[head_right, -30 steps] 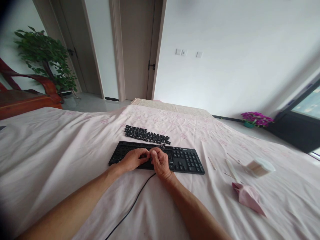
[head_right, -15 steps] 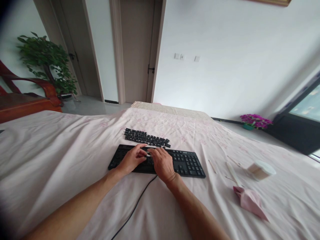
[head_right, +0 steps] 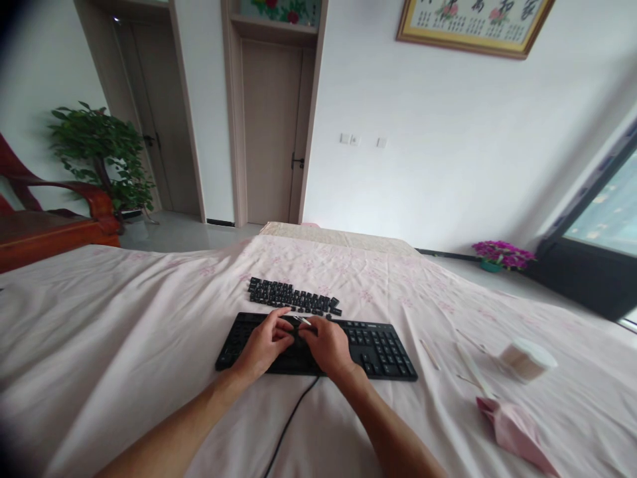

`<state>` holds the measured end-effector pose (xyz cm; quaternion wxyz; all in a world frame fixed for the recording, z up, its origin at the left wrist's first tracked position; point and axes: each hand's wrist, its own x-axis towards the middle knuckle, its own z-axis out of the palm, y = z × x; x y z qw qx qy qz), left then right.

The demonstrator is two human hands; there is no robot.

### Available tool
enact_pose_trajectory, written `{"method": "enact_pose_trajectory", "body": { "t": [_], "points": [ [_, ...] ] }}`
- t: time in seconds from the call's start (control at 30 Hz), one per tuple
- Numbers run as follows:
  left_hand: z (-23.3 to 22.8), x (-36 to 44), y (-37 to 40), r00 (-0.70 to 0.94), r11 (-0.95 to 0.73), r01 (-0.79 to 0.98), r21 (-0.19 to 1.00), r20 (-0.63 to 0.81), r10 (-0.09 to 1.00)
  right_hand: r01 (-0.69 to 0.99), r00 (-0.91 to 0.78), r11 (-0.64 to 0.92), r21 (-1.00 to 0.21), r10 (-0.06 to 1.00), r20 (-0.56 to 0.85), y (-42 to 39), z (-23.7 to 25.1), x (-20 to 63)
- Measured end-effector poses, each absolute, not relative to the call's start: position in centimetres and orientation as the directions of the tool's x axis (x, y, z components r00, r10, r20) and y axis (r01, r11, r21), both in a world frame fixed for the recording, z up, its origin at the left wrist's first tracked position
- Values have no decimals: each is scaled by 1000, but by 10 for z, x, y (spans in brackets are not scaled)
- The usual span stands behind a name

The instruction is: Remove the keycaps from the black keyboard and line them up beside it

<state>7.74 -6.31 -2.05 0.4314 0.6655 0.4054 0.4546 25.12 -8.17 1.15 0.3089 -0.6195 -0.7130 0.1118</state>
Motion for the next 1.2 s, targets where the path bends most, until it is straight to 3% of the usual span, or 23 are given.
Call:
{"method": "enact_pose_trajectory", "body": {
  "t": [0.13,0.3,0.57,1.2],
  "points": [
    [-15,78,-66,243,-297,239,924,239,940,805,-19,188,-562,956,293,-46,26,260],
    [-16,79,-66,269,-325,275,905,253,929,878,82,19,-477,978,191,12,39,258],
    [-14,78,-63,302,-310,278,909,224,927,913,156,-91,-398,979,133,74,25,244],
    [-11,78,-63,311,-322,286,902,230,922,941,115,-81,-328,990,87,83,22,231]
  ]
}}
